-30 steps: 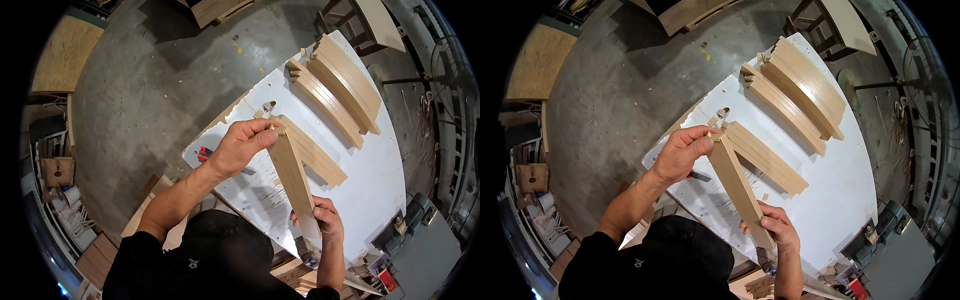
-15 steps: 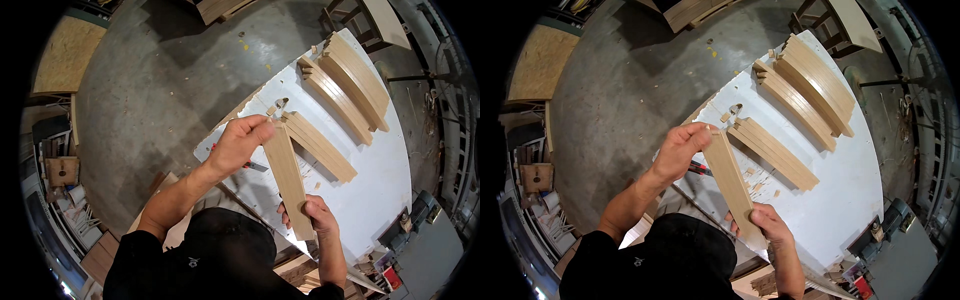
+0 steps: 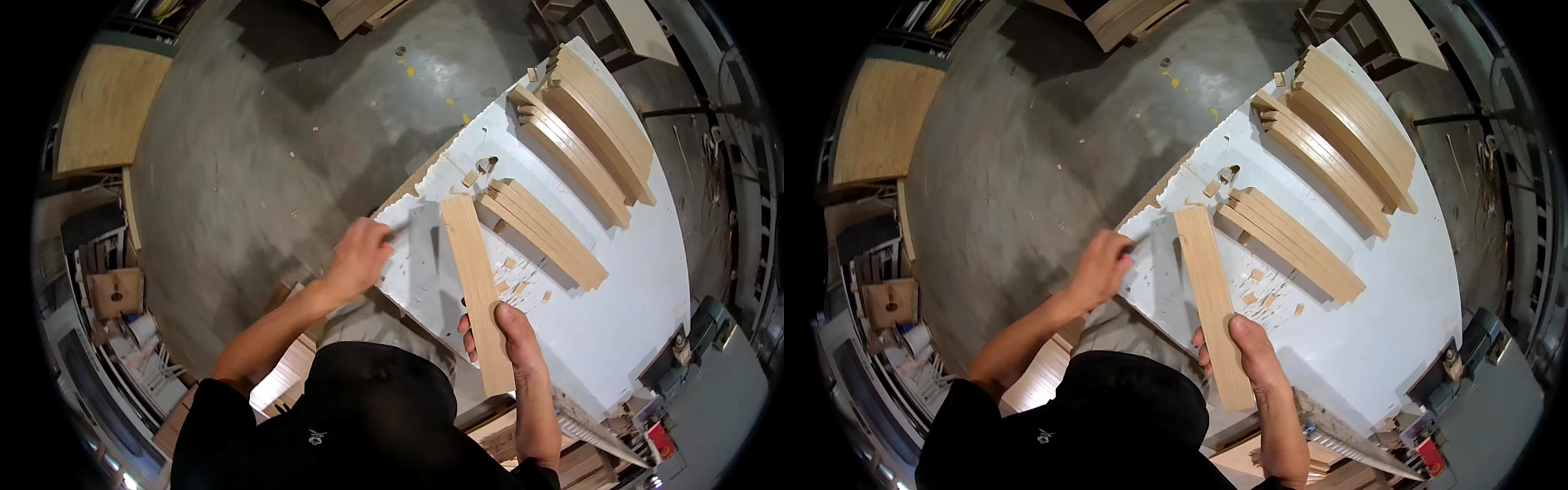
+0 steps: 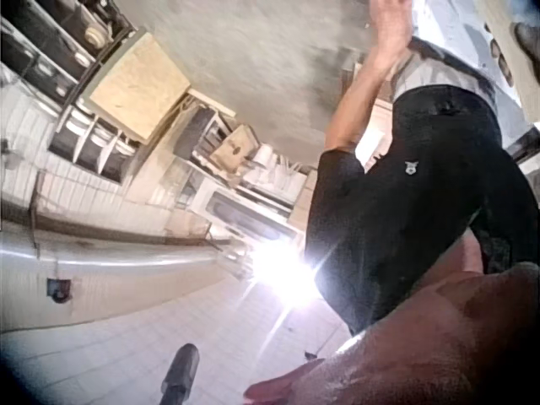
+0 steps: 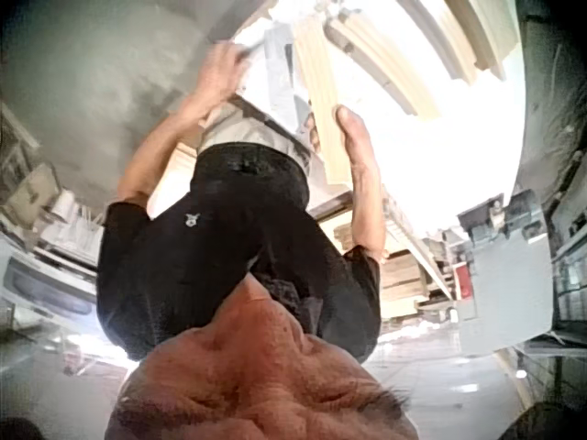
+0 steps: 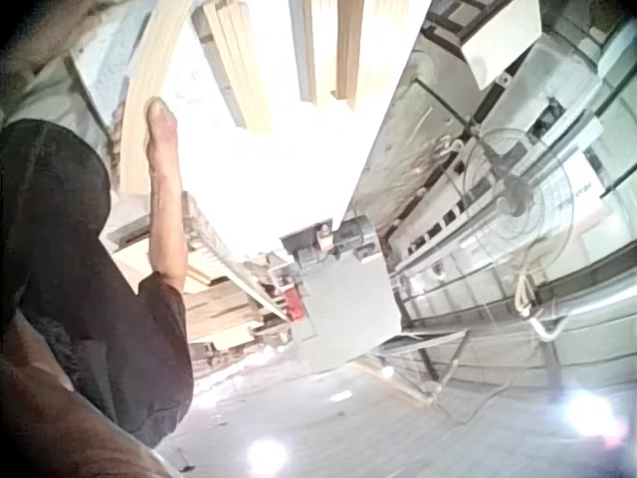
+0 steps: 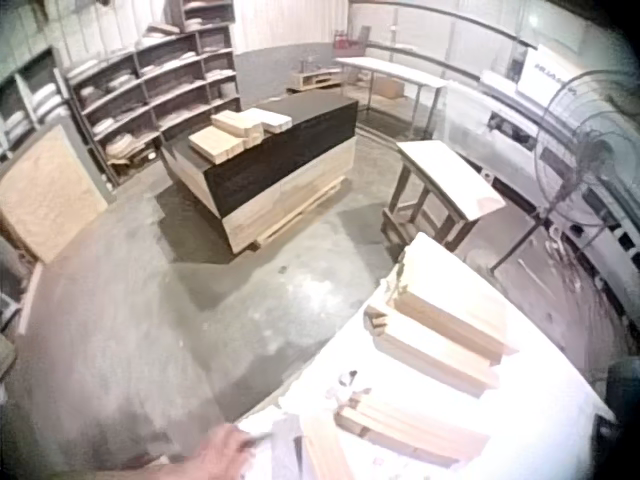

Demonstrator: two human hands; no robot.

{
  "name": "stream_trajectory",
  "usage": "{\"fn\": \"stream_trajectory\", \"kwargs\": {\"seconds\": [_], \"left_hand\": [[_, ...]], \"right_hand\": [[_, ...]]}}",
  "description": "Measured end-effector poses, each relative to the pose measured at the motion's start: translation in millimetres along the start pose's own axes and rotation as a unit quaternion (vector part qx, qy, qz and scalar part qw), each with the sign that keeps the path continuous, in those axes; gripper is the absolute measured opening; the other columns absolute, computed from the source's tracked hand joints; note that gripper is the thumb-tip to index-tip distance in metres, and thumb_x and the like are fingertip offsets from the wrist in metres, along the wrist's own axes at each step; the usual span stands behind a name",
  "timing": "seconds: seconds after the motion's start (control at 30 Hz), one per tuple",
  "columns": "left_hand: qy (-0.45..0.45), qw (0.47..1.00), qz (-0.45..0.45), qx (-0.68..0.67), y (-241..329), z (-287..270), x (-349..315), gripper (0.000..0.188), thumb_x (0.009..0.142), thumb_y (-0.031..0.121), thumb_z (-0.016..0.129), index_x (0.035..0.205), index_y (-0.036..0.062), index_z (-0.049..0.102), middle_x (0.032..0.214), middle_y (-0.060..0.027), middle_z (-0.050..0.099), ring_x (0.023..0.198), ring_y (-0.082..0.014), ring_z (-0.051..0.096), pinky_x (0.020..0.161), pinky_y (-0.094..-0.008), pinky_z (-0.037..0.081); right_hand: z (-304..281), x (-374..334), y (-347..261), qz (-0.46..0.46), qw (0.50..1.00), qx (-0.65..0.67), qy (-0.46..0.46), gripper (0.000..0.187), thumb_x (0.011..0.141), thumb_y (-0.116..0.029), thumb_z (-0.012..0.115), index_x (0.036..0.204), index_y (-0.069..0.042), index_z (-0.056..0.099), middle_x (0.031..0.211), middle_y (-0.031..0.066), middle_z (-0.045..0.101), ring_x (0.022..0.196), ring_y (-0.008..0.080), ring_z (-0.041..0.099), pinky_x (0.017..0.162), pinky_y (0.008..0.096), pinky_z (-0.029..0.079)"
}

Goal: The person organizes wooden planks by sorting through a stack, inspecting them, and then arranging them into separate piles on a table and a workbench.

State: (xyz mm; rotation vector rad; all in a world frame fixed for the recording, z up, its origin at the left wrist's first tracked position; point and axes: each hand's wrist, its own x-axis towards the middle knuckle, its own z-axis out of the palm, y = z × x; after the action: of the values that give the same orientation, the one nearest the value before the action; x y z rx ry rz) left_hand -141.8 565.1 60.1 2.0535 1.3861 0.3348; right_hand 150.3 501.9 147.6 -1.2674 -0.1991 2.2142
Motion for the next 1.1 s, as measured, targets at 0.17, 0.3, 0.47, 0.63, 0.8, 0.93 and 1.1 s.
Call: {"fn": "stream_trajectory", "kwargs": {"seconds": [0.17,0.3,0.47,0.63,0.8,0.93,1.1], "left_hand": [[-0.007,0.996,0.073,-0.057,25.3,-59.9,20.3,0.037,0.088,0.006,0.062,0.124,0.0057,0.057,0.102,-0.0157,0.057,0.093,-0.0323,0.058,0.083,-0.0404,0.047],[-0.050,0.991,0.122,-0.037,25.8,-83.1,20.4,0.047,0.087,0.004,0.061,0.134,0.0112,0.057,0.101,-0.0137,0.056,0.090,-0.0307,0.058,0.080,-0.0396,0.048],[-0.051,0.994,0.090,-0.017,2.1,-100.4,21.7,0.059,0.079,-0.001,0.058,0.136,0.0130,0.056,0.103,-0.0158,0.052,0.091,-0.0334,0.055,0.082,-0.0427,0.048],[-0.029,0.997,0.043,-0.049,-16.4,-114.5,29.3,0.049,0.090,0.003,0.059,0.136,0.0179,0.058,0.096,-0.0117,0.052,0.082,-0.0278,0.056,0.071,-0.0392,0.049],[-0.022,0.998,0.026,-0.045,-23.8,-117.1,30.7,0.047,0.091,0.003,0.059,0.135,0.0188,0.059,0.094,-0.0113,0.052,0.081,-0.0265,0.055,0.070,-0.0383,0.049],[-0.032,0.997,0.018,-0.067,-32.1,-116.9,32.7,0.045,0.093,0.005,0.059,0.136,0.0178,0.059,0.093,-0.0099,0.054,0.078,-0.0255,0.055,0.070,-0.0366,0.049],[-0.064,0.973,-0.031,-0.219,-42.2,-120.4,33.9,0.039,0.099,0.011,0.053,0.137,0.0117,0.056,0.093,-0.0082,0.062,0.078,-0.0185,0.058,0.071,-0.0321,0.050]], "right_hand": [[33.5,13.0,10.9,0.012,1.000,-0.017,0.006,0.067,0.091,-0.061,0.058,0.108,0.004,0.059,0.092,0.0146,0.068,0.070,0.0199,0.066,0.058,0.0317,0.055],[64.0,21.7,10.0,0.020,0.998,-0.064,0.002,0.064,0.096,-0.058,0.052,0.108,0.004,0.059,0.093,0.0135,0.068,0.070,0.0192,0.065,0.059,0.0319,0.055],[87.0,29.3,9.2,0.030,0.996,-0.084,0.009,0.062,0.098,-0.056,0.049,0.108,0.004,0.059,0.090,0.0126,0.068,0.067,0.0183,0.064,0.060,0.0309,0.054],[93.9,32.7,10.2,0.023,0.994,-0.105,-0.032,0.061,0.098,-0.056,0.048,0.109,0.002,0.060,0.082,0.0103,0.066,0.063,0.0171,0.062,0.057,0.0293,0.052],[99.8,34.9,9.7,0.016,0.994,-0.102,-0.039,0.058,0.100,-0.052,0.047,0.110,0.003,0.058,0.086,0.0123,0.066,0.066,0.0190,0.063,0.057,0.0320,0.053],[94.7,37.2,14.5,0.005,0.991,-0.131,-0.036,0.051,0.103,-0.047,0.043,0.109,0.001,0.060,0.082,0.0096,0.065,0.064,0.0157,0.062,0.058,0.0290,0.052],[95.6,37.9,14.2,0.001,0.986,-0.166,-0.033,0.053,0.102,-0.048,0.044,0.110,0.002,0.059,0.092,0.0107,0.066,0.070,0.0167,0.063,0.061,0.0307,0.053]]}}
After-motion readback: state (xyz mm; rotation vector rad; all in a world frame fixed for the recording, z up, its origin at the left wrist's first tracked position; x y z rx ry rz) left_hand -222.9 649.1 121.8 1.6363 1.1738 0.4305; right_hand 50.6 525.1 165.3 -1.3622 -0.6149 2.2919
